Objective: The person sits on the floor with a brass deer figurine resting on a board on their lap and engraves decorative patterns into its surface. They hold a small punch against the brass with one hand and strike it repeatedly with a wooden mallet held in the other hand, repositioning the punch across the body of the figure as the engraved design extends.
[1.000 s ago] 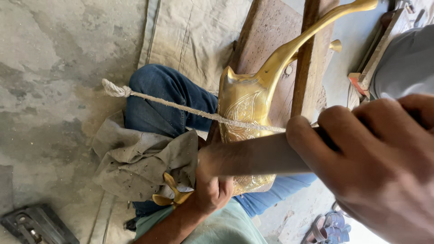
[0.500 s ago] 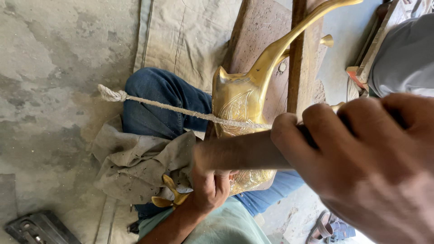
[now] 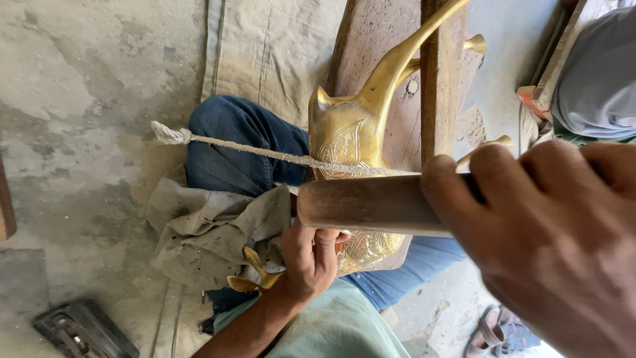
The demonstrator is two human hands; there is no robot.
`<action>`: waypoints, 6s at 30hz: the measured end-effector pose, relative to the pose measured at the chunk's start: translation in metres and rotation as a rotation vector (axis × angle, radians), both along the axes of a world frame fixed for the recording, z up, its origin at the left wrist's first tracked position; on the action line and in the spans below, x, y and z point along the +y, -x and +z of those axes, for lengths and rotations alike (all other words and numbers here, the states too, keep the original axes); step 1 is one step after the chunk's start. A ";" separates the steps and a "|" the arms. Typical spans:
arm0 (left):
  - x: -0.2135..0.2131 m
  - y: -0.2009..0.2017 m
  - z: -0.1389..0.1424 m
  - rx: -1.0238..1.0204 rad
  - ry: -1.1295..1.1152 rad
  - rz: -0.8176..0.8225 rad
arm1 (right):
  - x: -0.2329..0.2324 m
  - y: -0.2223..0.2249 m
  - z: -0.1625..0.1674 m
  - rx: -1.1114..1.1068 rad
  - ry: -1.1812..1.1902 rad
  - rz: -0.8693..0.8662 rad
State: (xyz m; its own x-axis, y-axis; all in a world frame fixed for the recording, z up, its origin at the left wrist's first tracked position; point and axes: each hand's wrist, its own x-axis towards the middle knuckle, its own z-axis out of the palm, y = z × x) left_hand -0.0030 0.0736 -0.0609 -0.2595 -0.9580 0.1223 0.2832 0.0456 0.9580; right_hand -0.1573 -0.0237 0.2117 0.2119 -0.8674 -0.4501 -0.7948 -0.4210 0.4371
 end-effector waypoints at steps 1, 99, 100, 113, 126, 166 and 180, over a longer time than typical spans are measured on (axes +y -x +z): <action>-0.003 0.001 0.006 0.128 -0.124 -0.044 | 0.005 0.006 0.004 -0.035 -0.009 -0.040; -0.142 0.092 0.105 -0.518 0.456 -1.256 | 0.254 0.058 -0.119 -1.158 0.974 -1.279; -0.141 0.092 0.106 -0.512 0.437 -1.262 | 0.247 0.058 -0.117 -1.072 0.928 -1.304; -0.133 0.078 0.124 -0.707 0.298 -1.065 | 0.182 0.086 -0.083 -0.625 0.546 -1.305; -0.134 0.078 0.118 -0.661 0.293 -1.024 | 0.178 0.095 -0.063 -0.732 0.571 -1.267; -0.128 0.062 0.107 -0.588 0.401 -0.874 | 0.156 0.096 -0.056 -0.721 0.509 -1.148; -0.129 0.059 0.109 -0.556 0.428 -0.858 | 0.147 0.084 -0.048 -0.447 0.444 -0.999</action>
State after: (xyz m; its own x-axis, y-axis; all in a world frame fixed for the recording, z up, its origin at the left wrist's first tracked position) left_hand -0.0618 -0.0555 0.0480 -0.9384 -0.3400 0.0608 -0.0850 0.3978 0.9135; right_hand -0.2414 0.1235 0.1640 -0.5869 -0.7998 -0.1257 -0.8052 0.5928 -0.0125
